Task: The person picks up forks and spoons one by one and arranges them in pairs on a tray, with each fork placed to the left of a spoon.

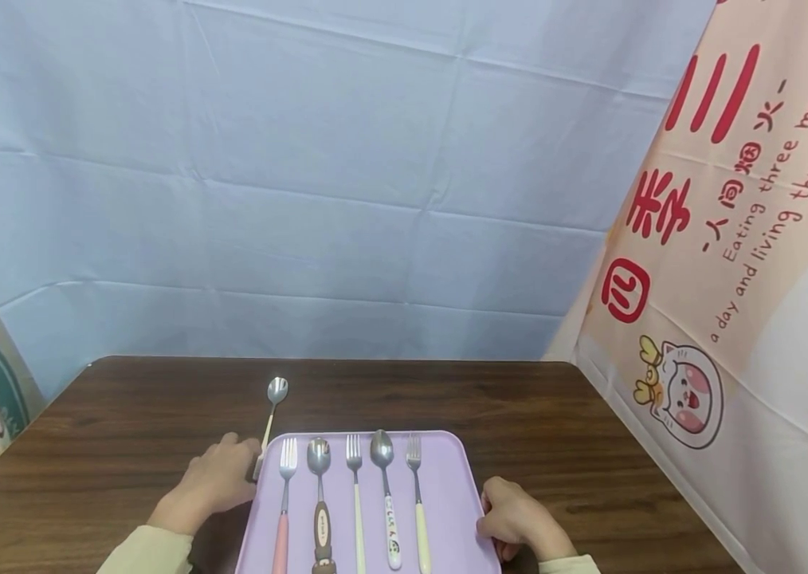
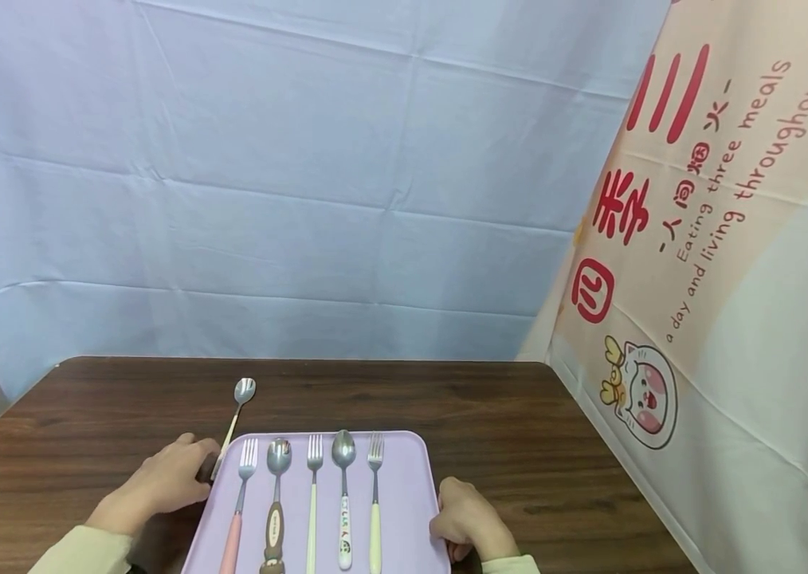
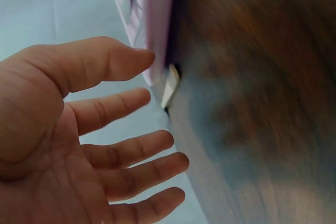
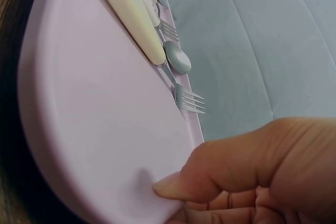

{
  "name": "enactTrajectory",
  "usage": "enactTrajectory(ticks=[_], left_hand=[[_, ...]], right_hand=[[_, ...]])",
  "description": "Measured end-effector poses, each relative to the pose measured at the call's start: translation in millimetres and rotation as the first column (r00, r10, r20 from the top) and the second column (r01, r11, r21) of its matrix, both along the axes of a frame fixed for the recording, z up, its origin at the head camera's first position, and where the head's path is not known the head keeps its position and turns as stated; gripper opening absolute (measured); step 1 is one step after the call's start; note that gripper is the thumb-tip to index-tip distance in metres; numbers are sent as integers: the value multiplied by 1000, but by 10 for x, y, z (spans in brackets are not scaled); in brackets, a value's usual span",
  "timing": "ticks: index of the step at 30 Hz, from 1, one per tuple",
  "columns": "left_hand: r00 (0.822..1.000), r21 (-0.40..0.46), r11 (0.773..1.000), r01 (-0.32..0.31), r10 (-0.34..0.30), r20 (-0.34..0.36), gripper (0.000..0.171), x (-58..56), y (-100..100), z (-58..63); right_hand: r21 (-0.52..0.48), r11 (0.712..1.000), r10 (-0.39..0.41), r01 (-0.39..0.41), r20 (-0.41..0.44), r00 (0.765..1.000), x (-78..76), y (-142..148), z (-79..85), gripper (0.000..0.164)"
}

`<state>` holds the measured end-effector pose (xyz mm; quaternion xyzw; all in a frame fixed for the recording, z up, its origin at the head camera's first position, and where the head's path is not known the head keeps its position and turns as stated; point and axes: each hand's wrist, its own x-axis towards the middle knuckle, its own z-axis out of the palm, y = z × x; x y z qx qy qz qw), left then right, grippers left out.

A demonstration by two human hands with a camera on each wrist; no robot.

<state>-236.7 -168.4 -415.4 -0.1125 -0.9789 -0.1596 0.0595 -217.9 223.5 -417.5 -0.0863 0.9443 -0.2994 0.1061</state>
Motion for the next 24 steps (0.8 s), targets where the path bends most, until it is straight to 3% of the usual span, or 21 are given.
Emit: enactTrajectory(ticks=[8,16,24], left_hand=[[997,82,995,63,-67,46,49,-113,-42,-61],[989,78,988,135,-139,53,41,-246,-94,-56],[991,39,996,80,-84,102,39,-286,-101,-78]], right_hand=[[-9,1000,8,-7,3,1000,-1,4,2,13],[-17,1000,10,-10,6,1000,-10,9,-2,13],[-14,1000,18,-18,13,1000,-17,14,-4,12]])
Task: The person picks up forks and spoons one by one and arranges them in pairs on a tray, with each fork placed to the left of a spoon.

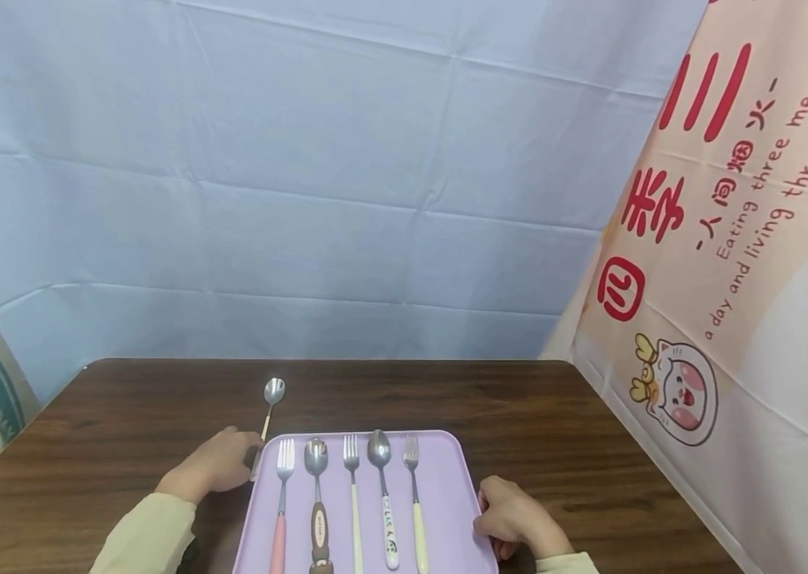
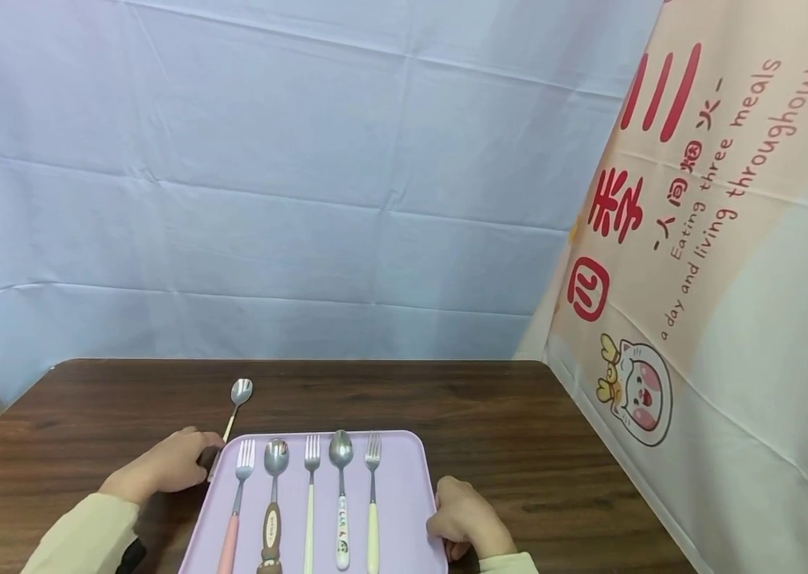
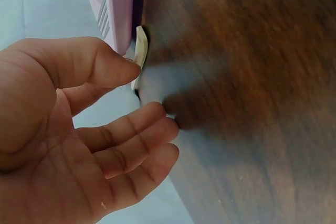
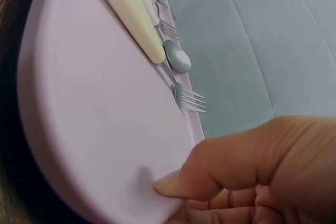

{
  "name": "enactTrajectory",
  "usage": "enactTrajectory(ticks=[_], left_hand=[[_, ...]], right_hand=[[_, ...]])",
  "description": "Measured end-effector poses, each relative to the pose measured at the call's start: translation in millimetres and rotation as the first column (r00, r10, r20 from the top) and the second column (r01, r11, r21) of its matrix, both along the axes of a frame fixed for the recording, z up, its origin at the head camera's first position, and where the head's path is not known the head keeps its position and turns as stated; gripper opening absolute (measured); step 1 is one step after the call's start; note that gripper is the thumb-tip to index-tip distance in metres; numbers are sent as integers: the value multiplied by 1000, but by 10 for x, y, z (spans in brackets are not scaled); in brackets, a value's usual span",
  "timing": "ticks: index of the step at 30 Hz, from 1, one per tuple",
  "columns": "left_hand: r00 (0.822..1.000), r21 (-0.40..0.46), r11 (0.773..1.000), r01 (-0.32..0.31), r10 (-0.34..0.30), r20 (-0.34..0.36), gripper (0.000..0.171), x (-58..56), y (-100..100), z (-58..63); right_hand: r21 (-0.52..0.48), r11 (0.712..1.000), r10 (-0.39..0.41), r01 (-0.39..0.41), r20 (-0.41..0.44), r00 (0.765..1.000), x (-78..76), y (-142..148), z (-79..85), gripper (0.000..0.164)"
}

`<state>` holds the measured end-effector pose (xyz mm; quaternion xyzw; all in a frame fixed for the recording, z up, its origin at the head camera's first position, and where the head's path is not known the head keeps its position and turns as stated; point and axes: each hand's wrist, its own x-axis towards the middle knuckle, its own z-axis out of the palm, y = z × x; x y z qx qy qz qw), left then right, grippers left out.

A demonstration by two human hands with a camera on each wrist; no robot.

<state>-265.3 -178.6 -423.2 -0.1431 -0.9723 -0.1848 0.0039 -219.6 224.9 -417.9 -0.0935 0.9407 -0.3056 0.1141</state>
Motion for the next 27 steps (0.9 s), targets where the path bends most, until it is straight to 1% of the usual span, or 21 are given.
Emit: enactTrajectory(ticks=[5,7,10,16,22,25,27], left_hand=[[999,5,1000,-6,6,44,46,-4,15,45],[999,2,1000,5,-5,49,47,-14,22,58],[999,-8,1000,4,-4,54,46,-26,29,66],[999,-5,1000,-5,5,50,44,-36,19,64],[999,-28,1000,10,-9,52,44,-45,-1,45],[999,-46,999,11,-10,32,40,-48,2,20],[1000,-39,999,6,-5,10,33,-53,5,8]], right_hand=[[5,1000,6,-6,-11,1000,3,1,11,12],[6,1000,6,-6,-11,1000,5,2,12,11],[7,1000,1,-1,-6,1000,7,9,13,12],[9,1000,-5,5,-1,1000,5,18,10,14],[10,1000,0,0,-4,1000,4,16,5,13],[13,1000,8,-8,-1,1000,1,9,0,12],[10,1000,10,-10,1,1000,-2,6,-1,12]])
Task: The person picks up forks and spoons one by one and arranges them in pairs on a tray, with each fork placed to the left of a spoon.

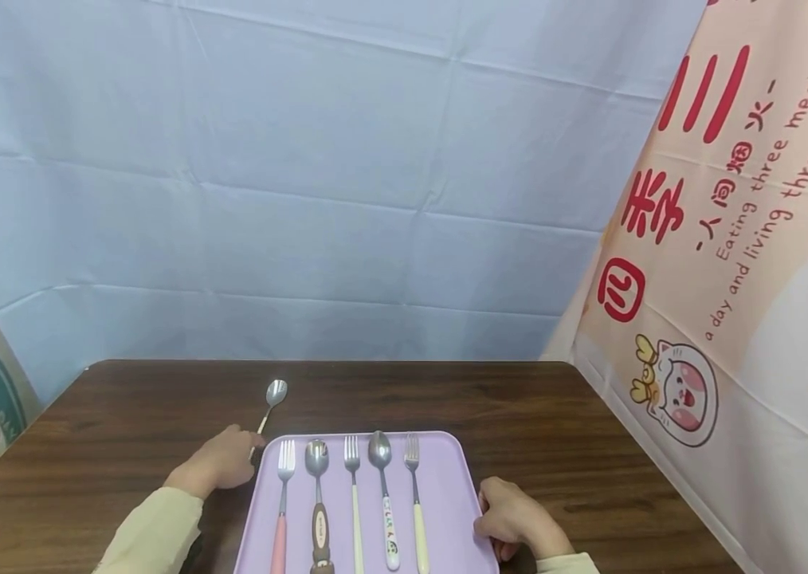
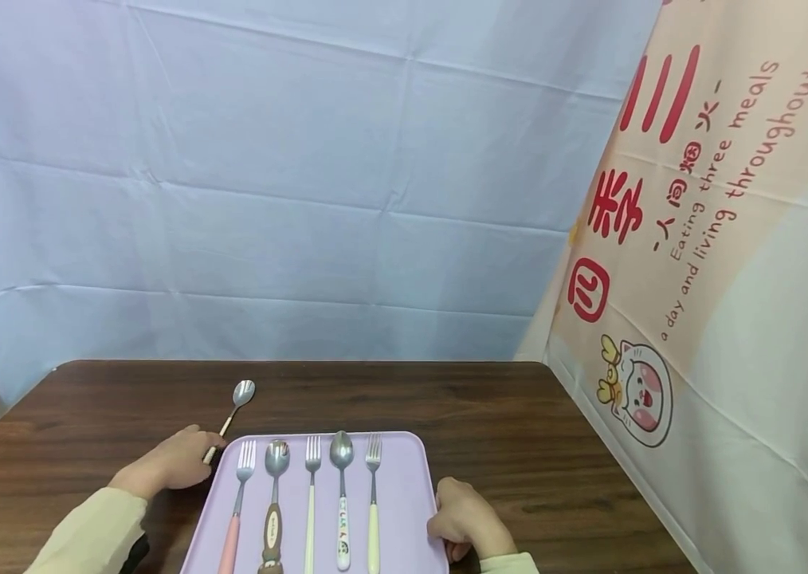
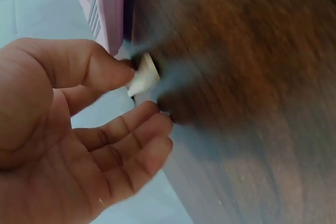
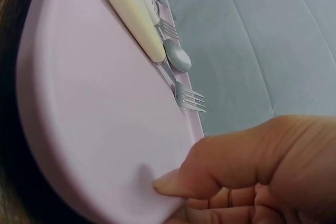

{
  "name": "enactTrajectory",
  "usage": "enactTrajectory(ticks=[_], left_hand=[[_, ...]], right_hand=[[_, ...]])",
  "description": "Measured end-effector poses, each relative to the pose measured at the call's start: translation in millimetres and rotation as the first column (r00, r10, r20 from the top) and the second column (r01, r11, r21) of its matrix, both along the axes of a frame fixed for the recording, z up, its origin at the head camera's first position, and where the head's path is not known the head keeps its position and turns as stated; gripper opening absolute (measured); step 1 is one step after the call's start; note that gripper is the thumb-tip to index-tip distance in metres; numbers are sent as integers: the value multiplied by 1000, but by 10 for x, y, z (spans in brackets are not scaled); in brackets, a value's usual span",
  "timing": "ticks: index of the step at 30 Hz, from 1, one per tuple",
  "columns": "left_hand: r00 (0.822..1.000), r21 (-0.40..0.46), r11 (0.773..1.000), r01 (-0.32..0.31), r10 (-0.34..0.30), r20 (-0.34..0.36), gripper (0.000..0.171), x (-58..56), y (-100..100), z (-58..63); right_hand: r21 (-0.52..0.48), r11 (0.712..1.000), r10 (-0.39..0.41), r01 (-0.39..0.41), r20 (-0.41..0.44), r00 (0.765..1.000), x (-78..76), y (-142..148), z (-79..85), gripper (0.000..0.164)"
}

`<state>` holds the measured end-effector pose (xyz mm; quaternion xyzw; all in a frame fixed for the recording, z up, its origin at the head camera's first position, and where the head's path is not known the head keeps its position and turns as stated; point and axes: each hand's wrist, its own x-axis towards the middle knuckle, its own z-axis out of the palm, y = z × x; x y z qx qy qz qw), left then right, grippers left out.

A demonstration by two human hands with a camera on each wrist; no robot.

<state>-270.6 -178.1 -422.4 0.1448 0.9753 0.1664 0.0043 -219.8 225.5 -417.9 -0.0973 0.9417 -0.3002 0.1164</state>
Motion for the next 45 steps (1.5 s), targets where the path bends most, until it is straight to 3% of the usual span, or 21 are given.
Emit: enactTrajectory(ticks=[5,10,18,22,25,28,36,45], left_hand=[[999,37,999,-22,23,-38,5,-9,-20,-5],[996,69,997,-40,45,-77,19,-26,-52,-7],[994,71,993,-91,96,-58,16,-79,-82,-28],[993,70,994,-80,85,-80,14,-80,-84,-36],[994,106,990,-92,97,-48,19,-62,-78,-38],[991,178,976,-128,121,49,23,-28,-63,-33],[961,285,935,-212,147,233,39,24,-30,-10],[956,283,933,-222,151,252,38,4,-1,-39]], right_hand=[[-11,1000,-5,5,7,1000,-7,2,-4,12],[-14,1000,-9,9,2,1000,-1,10,-4,13],[-23,1000,-11,11,11,1000,-6,6,1,13],[-32,999,-9,10,12,1000,-8,8,1,13],[-34,999,-10,11,17,1000,-12,9,-3,13],[-35,999,-14,15,21,1000,-15,11,-9,13],[-34,999,-21,21,13,1000,-7,13,-9,14],[-41,999,-24,24,22,999,-2,22,-14,15]])
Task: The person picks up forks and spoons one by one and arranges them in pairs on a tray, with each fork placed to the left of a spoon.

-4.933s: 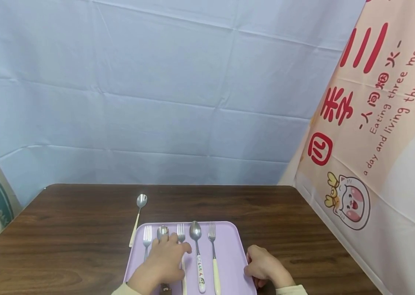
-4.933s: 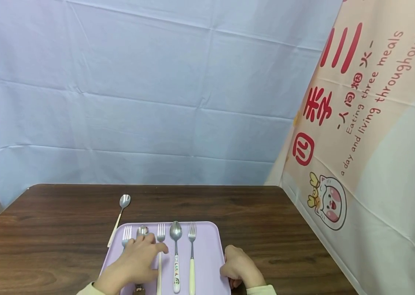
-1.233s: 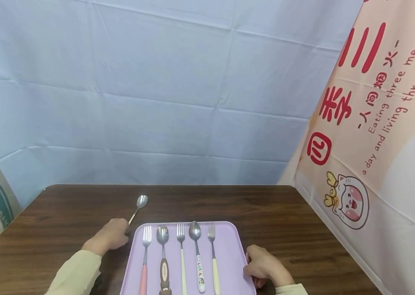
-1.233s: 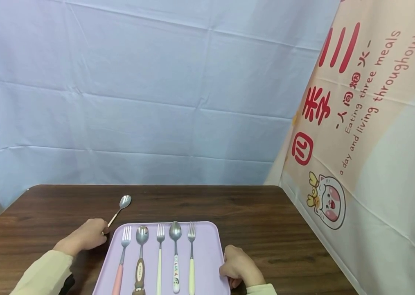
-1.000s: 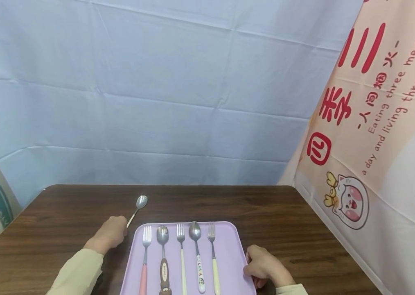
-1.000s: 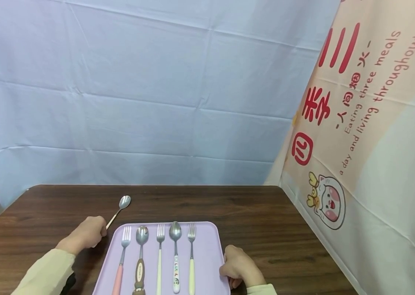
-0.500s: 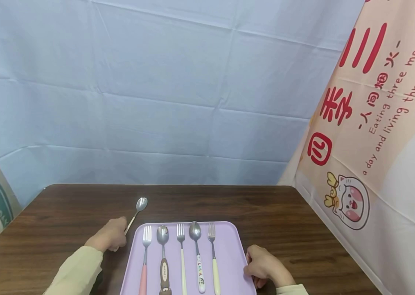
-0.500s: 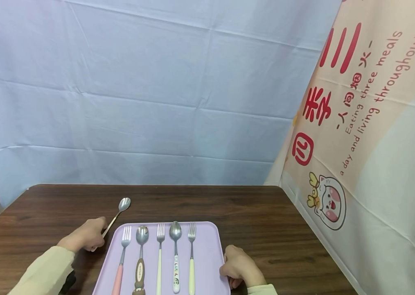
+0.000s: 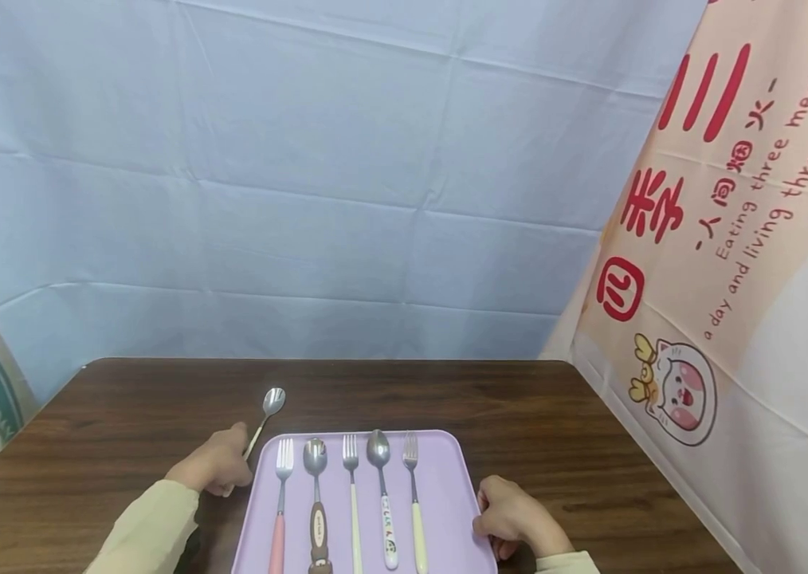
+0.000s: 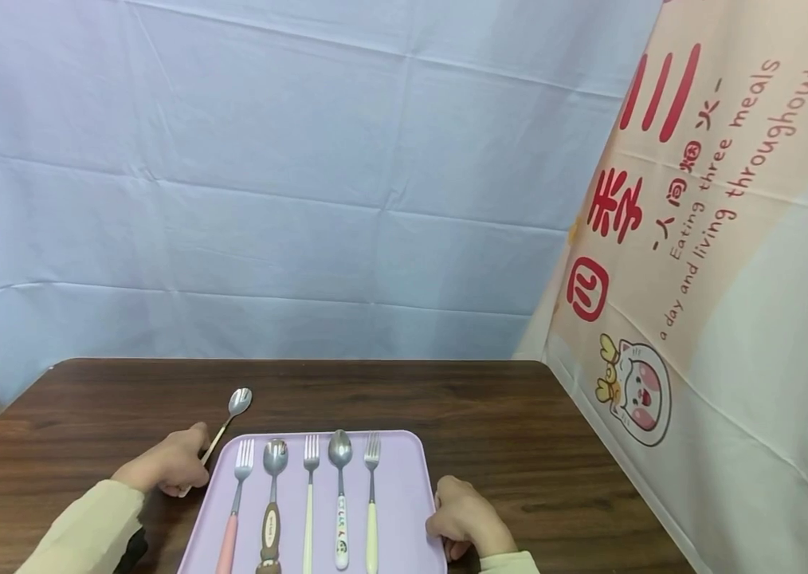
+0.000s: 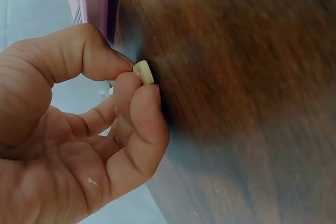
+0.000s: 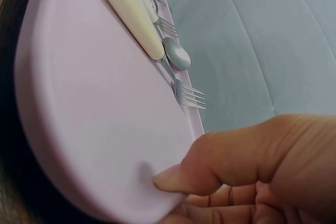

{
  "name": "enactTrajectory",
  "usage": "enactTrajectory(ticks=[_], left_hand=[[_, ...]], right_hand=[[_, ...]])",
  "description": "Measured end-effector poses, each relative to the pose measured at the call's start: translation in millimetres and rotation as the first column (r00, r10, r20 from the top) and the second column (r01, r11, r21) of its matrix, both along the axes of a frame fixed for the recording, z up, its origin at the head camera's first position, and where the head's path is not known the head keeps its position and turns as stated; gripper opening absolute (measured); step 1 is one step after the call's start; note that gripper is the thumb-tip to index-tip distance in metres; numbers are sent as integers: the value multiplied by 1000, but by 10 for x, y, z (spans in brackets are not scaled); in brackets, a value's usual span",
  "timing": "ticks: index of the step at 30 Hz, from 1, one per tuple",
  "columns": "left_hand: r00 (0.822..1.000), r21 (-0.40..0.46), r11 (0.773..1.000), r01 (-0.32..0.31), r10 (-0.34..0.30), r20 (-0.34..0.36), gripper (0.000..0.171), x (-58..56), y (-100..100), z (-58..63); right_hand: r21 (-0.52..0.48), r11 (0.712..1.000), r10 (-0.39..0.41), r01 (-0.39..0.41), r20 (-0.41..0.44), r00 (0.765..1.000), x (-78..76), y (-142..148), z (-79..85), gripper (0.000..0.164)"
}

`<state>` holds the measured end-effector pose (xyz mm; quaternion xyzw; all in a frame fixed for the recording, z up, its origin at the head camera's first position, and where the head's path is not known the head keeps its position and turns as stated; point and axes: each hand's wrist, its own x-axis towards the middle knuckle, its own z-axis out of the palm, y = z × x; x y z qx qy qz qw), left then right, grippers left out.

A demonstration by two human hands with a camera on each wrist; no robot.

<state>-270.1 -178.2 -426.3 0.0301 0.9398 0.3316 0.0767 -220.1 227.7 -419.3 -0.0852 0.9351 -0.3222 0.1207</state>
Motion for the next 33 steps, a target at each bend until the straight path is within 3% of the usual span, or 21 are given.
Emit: enactTrajectory(ticks=[4,12,24,33], left_hand=[[1000,13,1000,-15,15,8,38,13,25,3],[999,-97,994,-41,42,3,39,56,46,29],[996,-102,991,-88,90,12,29,57,62,6],[997,-188,980,-71,67,-24,4,52,41,-1]], right_hand=[[-6,1000,0,0,2,1000,3,-3,3,15],[-8,1000,14,-14,12,1000,-2,-10,0,14],[-12,1000,11,-11,5,1000,1,-7,9,14],[-10,1000,13,-13,7,1000,6,0,19,14]])
